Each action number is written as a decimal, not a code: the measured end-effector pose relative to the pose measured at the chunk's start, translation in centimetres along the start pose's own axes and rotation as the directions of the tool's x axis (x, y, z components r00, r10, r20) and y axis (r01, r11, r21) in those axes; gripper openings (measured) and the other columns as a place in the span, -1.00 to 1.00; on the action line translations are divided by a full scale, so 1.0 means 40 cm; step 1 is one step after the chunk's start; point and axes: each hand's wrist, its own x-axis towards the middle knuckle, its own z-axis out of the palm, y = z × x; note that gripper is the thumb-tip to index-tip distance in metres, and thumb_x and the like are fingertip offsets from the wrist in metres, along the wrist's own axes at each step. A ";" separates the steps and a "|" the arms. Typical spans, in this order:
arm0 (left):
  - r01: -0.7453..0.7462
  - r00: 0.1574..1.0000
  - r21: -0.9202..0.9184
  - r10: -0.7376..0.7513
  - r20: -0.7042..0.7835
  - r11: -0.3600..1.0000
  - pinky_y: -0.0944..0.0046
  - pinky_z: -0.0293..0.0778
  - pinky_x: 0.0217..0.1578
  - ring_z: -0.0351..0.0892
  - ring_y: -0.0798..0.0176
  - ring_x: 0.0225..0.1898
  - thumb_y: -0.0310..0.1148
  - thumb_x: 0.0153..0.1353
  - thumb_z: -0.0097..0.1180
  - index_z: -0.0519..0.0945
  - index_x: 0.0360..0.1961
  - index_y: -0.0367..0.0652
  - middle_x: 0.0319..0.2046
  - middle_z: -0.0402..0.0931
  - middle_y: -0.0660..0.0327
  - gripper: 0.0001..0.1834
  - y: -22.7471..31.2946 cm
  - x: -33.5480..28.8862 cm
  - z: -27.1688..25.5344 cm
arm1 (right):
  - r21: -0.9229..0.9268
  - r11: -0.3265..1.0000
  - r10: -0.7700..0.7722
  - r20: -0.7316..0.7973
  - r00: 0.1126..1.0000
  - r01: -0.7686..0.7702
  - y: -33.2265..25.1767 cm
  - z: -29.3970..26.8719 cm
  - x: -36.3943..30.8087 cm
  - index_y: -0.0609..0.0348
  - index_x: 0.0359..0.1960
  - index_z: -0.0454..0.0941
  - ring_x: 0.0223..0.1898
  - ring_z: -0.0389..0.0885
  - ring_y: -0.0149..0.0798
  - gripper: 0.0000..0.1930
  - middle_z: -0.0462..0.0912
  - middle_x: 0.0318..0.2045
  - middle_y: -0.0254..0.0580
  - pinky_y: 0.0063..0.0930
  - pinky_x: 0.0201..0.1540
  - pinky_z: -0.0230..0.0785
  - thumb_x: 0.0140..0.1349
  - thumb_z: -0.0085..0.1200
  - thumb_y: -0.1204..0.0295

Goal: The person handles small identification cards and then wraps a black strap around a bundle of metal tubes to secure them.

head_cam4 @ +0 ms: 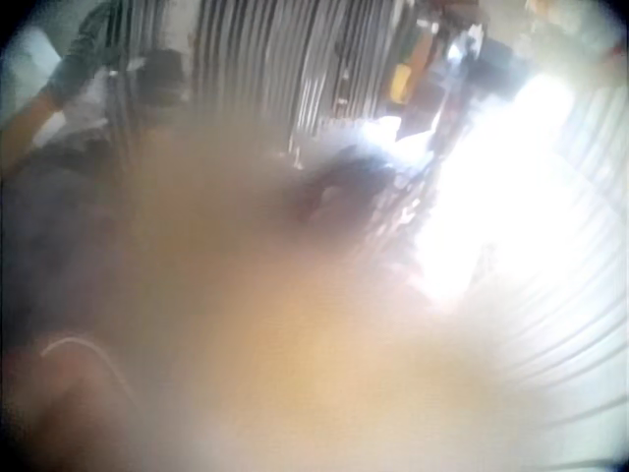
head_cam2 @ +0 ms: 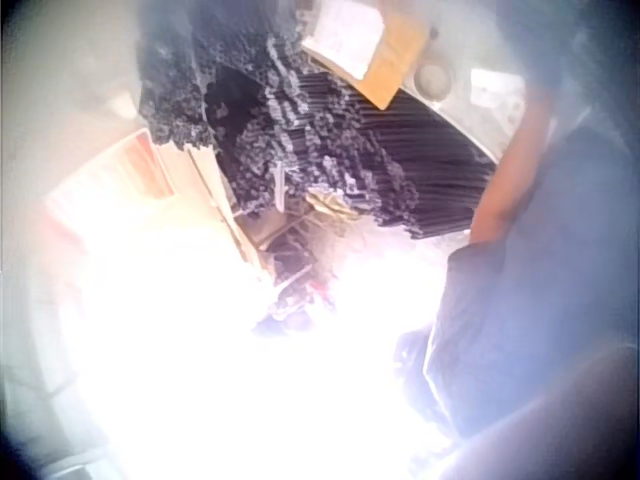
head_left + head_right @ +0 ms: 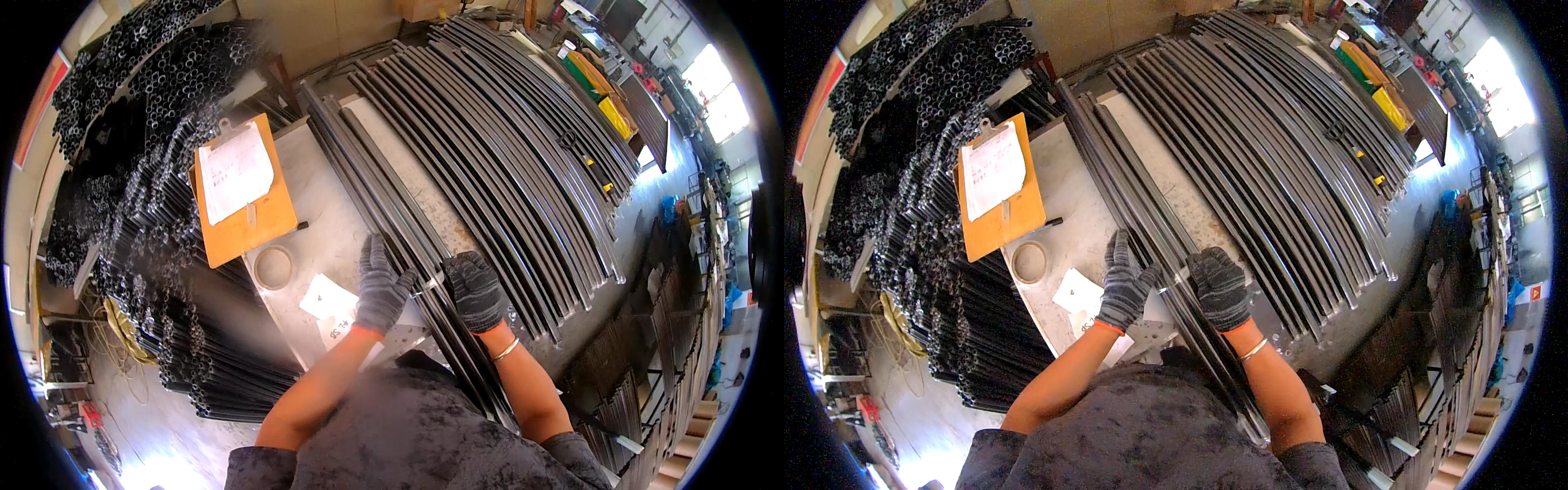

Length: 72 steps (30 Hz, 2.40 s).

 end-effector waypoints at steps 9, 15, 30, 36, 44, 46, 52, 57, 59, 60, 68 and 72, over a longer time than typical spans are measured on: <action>-0.505 0.860 0.353 0.429 0.275 0.787 -0.17 -0.09 0.31 0.15 -0.03 0.28 -0.22 0.05 0.12 0.49 0.04 0.01 0.11 0.38 0.18 -0.54 -0.012 0.026 0.024 | 0.153 0.988 0.029 -0.010 1.000 -0.027 -0.033 0.023 -0.002 0.25 -0.30 0.57 -0.24 0.56 0.02 -0.78 0.59 -0.30 0.04 -0.21 -0.18 0.45 -0.05 0.06 0.55; -0.511 0.846 0.398 0.363 0.390 0.762 -0.19 -0.17 0.31 0.14 -0.02 0.28 -0.19 0.07 0.13 0.52 0.01 0.00 0.10 0.40 0.23 -0.57 0.004 0.047 0.032 | 0.128 0.992 0.013 0.036 0.999 -0.017 -0.020 0.032 -0.013 0.23 -0.25 0.56 -0.22 0.56 0.00 -0.74 0.59 -0.31 0.00 -0.22 -0.18 0.44 -0.04 0.06 0.50; -0.592 0.789 0.403 0.400 0.467 0.698 -0.19 -0.21 0.31 0.16 -0.02 0.26 0.11 -0.01 0.12 0.48 0.08 -0.04 0.11 0.38 0.16 -0.34 0.009 0.038 0.017 | 0.438 0.863 0.219 0.120 0.968 -0.250 0.041 0.043 -0.002 0.27 -0.27 0.61 -0.34 0.57 -0.20 -0.79 0.60 -0.39 -0.13 -0.40 -0.22 0.44 0.00 0.21 0.59; -0.597 0.767 0.484 0.280 0.577 0.639 -0.25 -0.31 0.30 0.09 0.02 0.31 0.17 0.09 -0.03 0.42 0.16 -0.02 0.19 0.32 0.21 -0.31 0.032 0.038 0.022 | 0.734 0.339 0.584 0.327 0.743 -0.589 0.104 0.027 -0.035 0.28 -0.07 0.55 -0.13 0.56 -0.31 -0.58 0.61 -0.16 -0.14 -0.48 -0.03 0.45 -0.05 0.28 0.65; -0.613 0.740 0.531 0.190 0.646 0.585 -0.23 -0.33 0.31 0.05 0.07 0.34 0.15 0.19 -0.17 0.36 0.22 0.00 0.26 0.25 0.23 -0.34 0.043 0.041 0.026 | 0.650 0.487 0.618 0.214 0.756 -0.583 0.161 0.054 -0.075 0.27 0.02 0.46 -0.03 0.53 -0.26 -0.52 0.55 -0.04 -0.12 -0.45 0.03 0.45 -0.01 0.22 0.69; -0.613 0.726 0.543 0.139 0.674 0.574 -0.23 -0.32 0.31 0.04 0.06 0.35 0.13 0.21 -0.17 0.35 0.23 -0.01 0.27 0.24 0.22 -0.35 0.045 0.043 0.031 | 0.601 0.571 0.559 0.214 0.801 -0.559 0.159 0.057 -0.083 0.22 0.09 0.40 0.05 0.48 -0.13 -0.43 0.48 0.04 -0.05 -0.35 0.09 0.40 -0.02 0.28 0.57; -0.674 0.697 0.478 0.268 0.665 0.564 -0.21 -0.30 0.31 0.05 0.03 0.34 0.13 0.19 -0.12 0.30 0.25 -0.08 0.28 0.21 0.15 -0.30 0.023 0.039 0.042 | 0.197 0.814 0.496 0.255 0.830 -0.547 0.206 0.052 -0.089 0.19 0.15 0.34 0.14 0.35 0.08 -0.31 0.38 0.13 0.10 -0.23 0.22 0.21 -0.09 0.32 0.36; -0.683 0.654 0.378 0.293 0.698 0.625 -0.12 -0.22 0.32 0.08 -0.03 0.32 0.11 0.09 0.05 0.33 0.20 -0.17 0.23 0.25 0.06 -0.25 0.014 0.077 0.063 | -0.035 0.859 0.490 0.344 0.801 -0.511 0.164 0.008 -0.016 0.18 0.20 0.26 0.22 0.27 0.04 -0.28 0.32 0.18 0.12 -0.25 0.28 0.13 -0.06 0.26 0.37; -0.641 0.680 0.293 0.346 0.647 0.710 -0.06 -0.13 0.32 0.11 -0.06 0.29 0.08 0.00 0.18 0.37 0.13 -0.20 0.18 0.28 0.02 -0.25 -0.005 0.085 0.067 | -0.115 0.861 0.501 0.353 0.790 -0.495 0.156 0.006 -0.005 0.17 0.21 0.24 0.24 0.24 0.04 -0.30 0.30 0.19 0.12 -0.25 0.29 0.12 -0.04 0.22 0.40; -0.612 0.699 0.215 0.393 0.598 0.761 -0.03 -0.07 0.31 0.13 -0.08 0.28 0.05 -0.06 0.25 0.39 0.08 -0.22 0.15 0.30 0.00 -0.25 -0.018 0.091 0.065 | -0.158 0.863 0.504 0.348 0.790 -0.481 0.153 0.008 -0.005 0.17 0.22 0.24 0.25 0.23 0.04 -0.31 0.29 0.20 0.12 -0.26 0.30 0.12 -0.02 0.19 0.41; -0.285 0.950 0.004 0.282 0.133 0.958 0.12 0.34 0.08 0.38 0.00 0.06 -0.30 -0.16 0.41 0.46 -0.04 -0.18 -0.04 0.44 0.04 -0.39 -0.080 0.068 -0.093 | -0.254 0.820 0.571 0.419 0.706 -0.513 0.136 -0.014 0.018 0.13 0.26 0.19 0.31 0.14 -0.02 -0.34 0.21 0.27 0.06 -0.31 0.36 0.01 0.05 0.09 0.48; -0.192 0.970 0.200 0.155 0.186 0.961 0.14 0.38 0.02 0.43 0.03 -0.01 -0.36 -0.06 0.33 0.47 -0.05 -0.21 -0.10 0.47 0.04 -0.50 -0.103 -0.022 -0.191 | -0.293 0.802 0.596 0.442 0.671 -0.520 0.110 -0.025 0.063 0.10 0.24 0.22 0.20 0.31 0.03 -0.39 0.30 0.19 0.08 -0.22 0.22 0.23 0.08 0.04 0.50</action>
